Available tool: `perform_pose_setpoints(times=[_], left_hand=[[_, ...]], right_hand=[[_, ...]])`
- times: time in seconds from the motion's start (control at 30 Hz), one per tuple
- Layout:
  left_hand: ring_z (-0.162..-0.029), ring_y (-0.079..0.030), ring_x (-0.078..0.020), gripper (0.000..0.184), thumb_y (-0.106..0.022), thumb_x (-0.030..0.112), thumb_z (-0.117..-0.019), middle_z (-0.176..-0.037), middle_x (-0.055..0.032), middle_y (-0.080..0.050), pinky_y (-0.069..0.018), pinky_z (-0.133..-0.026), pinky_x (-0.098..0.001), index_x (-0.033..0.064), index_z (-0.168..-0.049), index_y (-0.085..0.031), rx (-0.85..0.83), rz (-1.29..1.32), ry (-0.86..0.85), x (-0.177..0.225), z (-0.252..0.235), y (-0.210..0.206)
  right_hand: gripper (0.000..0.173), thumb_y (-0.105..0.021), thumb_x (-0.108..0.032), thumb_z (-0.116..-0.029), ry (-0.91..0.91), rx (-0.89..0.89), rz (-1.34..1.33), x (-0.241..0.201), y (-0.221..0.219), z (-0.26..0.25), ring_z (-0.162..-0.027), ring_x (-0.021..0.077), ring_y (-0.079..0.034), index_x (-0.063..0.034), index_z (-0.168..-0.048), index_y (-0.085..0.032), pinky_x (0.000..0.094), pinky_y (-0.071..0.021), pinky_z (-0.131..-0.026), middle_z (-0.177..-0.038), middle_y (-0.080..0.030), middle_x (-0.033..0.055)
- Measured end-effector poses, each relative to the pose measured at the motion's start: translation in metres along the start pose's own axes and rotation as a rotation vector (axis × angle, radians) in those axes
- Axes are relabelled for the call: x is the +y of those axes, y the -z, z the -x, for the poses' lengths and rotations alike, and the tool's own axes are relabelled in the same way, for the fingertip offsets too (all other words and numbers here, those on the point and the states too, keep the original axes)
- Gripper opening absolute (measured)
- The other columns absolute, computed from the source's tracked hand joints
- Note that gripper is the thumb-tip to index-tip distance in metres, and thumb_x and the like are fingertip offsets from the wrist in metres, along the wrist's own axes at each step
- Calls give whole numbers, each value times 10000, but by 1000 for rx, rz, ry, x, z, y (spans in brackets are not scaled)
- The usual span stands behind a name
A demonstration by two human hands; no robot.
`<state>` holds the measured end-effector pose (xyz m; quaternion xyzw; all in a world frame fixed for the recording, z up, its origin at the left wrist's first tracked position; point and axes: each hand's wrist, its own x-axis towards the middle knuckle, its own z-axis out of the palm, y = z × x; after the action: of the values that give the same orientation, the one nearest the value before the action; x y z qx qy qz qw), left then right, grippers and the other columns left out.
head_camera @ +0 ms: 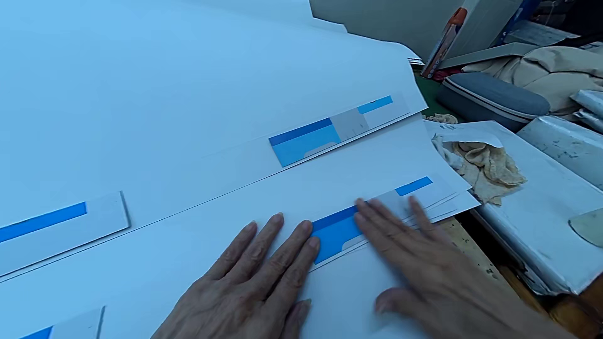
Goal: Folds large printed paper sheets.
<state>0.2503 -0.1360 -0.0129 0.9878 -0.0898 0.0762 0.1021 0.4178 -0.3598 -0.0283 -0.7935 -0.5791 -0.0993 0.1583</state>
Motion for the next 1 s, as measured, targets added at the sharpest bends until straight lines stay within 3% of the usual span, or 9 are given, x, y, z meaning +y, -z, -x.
perform_pose_setpoints(times=[0.13,0.23,0.33,0.4,0.5,0.6,0.73,0.87,1.0], left_hand=[[-1435,-463,-374,515,-308,300,-1089,-1519,-118,-535,-332,-1189,-544,29,-1444,-565,106,-67,-11,5,-3,-8],[-1412,-497,-355,520,-299,298,-1089,-1487,-124,-568,-322,-1192,-547,9,-1407,-592,154,-104,-27,6,-5,-11],[-1402,-512,-344,524,-296,302,-1090,-1465,-124,-588,-313,-1193,-555,6,-1384,-613,168,-136,-42,5,-7,-13],[-1401,-507,-365,519,-300,288,-1090,-1458,-145,-590,-310,-1187,-572,-18,-1368,-614,153,-142,-51,6,-8,-10],[-1387,-524,-363,517,-308,280,-1084,-1429,-168,-609,-321,-1188,-555,-36,-1340,-628,163,-166,-59,8,-11,-9],[-1355,-561,-346,522,-303,278,-1079,-1384,-173,-642,-346,-1181,-521,-35,-1299,-658,206,-201,-77,7,-14,-12],[-1312,-601,-339,528,-307,276,-1079,-1326,-193,-674,-370,-1168,-506,-53,-1252,-681,244,-225,-95,6,-18,-13],[-1296,-617,-320,526,-310,279,-1076,-1314,-178,-685,-381,-1163,-488,-42,-1249,-689,244,-224,-94,4,-19,-13],[-1279,-630,-318,515,-310,254,-1066,-1287,-175,-700,-407,-1142,-476,-38,-1235,-698,277,-247,-103,4,-19,-15]], right_hand=[[859,-192,-685,-1022,-91,26,186,34,8,13,-1432,285,-484,-46,-1479,-540,727,-188,-1171,-1526,-529,119],[937,-214,-709,-1003,-48,-26,177,2,10,0,-1410,361,-498,55,-1430,-549,772,-177,-1141,-1487,-542,211],[892,-262,-700,-999,38,-75,22,-41,0,-12,-1450,310,-456,20,-1441,-549,725,-175,-1170,-1527,-523,141],[877,-244,-711,-1000,23,-31,0,-33,-4,-9,-1452,251,-459,-29,-1451,-561,692,-186,-1195,-1526,-536,88],[868,-210,-697,-1013,-76,19,151,10,4,7,-1431,257,-488,-42,-1477,-539,702,-217,-1179,-1525,-533,103],[926,-186,-718,-1001,-182,29,248,37,10,17,-1397,314,-522,3,-1443,-562,737,-194,-1165,-1488,-555,173],[953,-223,-719,-993,-104,42,180,-4,4,-1,-1376,359,-537,70,-1384,-588,743,-209,-1151,-1443,-579,226],[903,-246,-714,-993,20,13,11,-43,-11,-13,-1430,272,-487,9,-1419,-579,687,-215,-1183,-1508,-547,125],[870,-223,-699,-1011,-79,48,135,4,-1,3,-1419,247,-503,-31,-1460,-555,664,-250,-1186,-1514,-545,108]])
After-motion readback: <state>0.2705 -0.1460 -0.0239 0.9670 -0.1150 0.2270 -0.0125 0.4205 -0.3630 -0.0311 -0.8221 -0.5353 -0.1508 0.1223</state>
